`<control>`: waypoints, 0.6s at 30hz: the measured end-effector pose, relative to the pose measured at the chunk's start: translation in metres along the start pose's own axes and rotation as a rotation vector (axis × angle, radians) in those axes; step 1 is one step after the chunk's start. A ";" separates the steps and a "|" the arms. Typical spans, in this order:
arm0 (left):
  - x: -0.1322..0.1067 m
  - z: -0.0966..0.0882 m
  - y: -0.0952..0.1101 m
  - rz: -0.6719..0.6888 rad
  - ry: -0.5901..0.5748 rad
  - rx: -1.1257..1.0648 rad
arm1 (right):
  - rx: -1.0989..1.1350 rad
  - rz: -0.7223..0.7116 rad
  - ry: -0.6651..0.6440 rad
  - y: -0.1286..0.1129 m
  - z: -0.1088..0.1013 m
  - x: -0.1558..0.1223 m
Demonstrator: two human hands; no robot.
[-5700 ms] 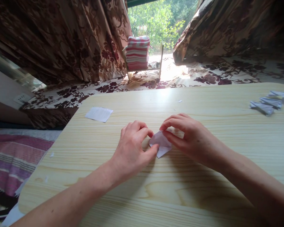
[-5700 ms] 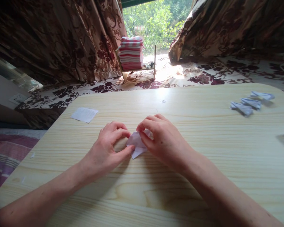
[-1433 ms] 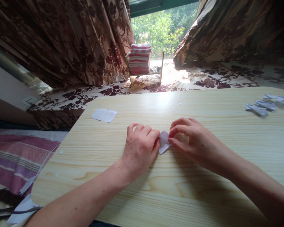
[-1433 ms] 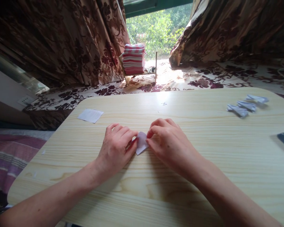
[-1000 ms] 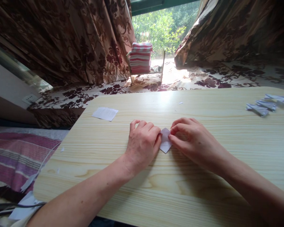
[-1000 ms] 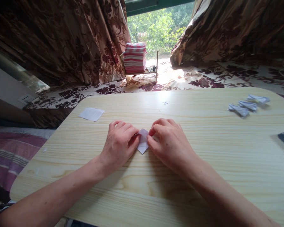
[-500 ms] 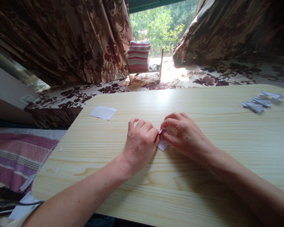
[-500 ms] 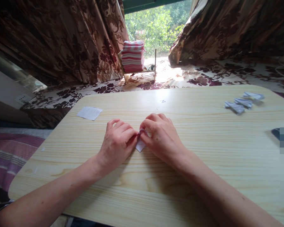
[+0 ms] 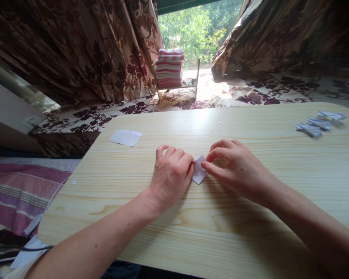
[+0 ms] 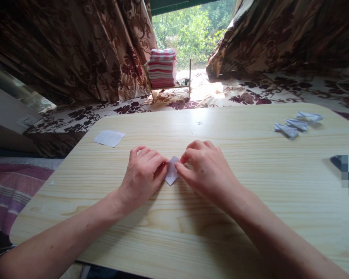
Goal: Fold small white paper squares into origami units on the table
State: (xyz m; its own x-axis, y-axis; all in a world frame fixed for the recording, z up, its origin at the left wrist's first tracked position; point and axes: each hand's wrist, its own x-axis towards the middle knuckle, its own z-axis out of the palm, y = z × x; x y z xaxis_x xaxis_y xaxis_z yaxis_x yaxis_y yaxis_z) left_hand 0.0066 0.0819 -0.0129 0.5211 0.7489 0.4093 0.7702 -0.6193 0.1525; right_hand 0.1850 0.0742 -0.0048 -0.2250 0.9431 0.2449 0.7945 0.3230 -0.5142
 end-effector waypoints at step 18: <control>0.000 -0.002 -0.001 0.004 -0.042 -0.016 | 0.025 -0.126 -0.041 0.001 0.003 -0.001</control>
State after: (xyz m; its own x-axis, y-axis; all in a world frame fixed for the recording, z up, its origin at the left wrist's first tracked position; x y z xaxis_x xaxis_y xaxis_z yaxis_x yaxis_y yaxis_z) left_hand 0.0052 0.0822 -0.0117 0.5396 0.7553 0.3720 0.7622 -0.6259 0.1653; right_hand 0.1845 0.0736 -0.0077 -0.3456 0.8970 0.2755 0.7444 0.4408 -0.5015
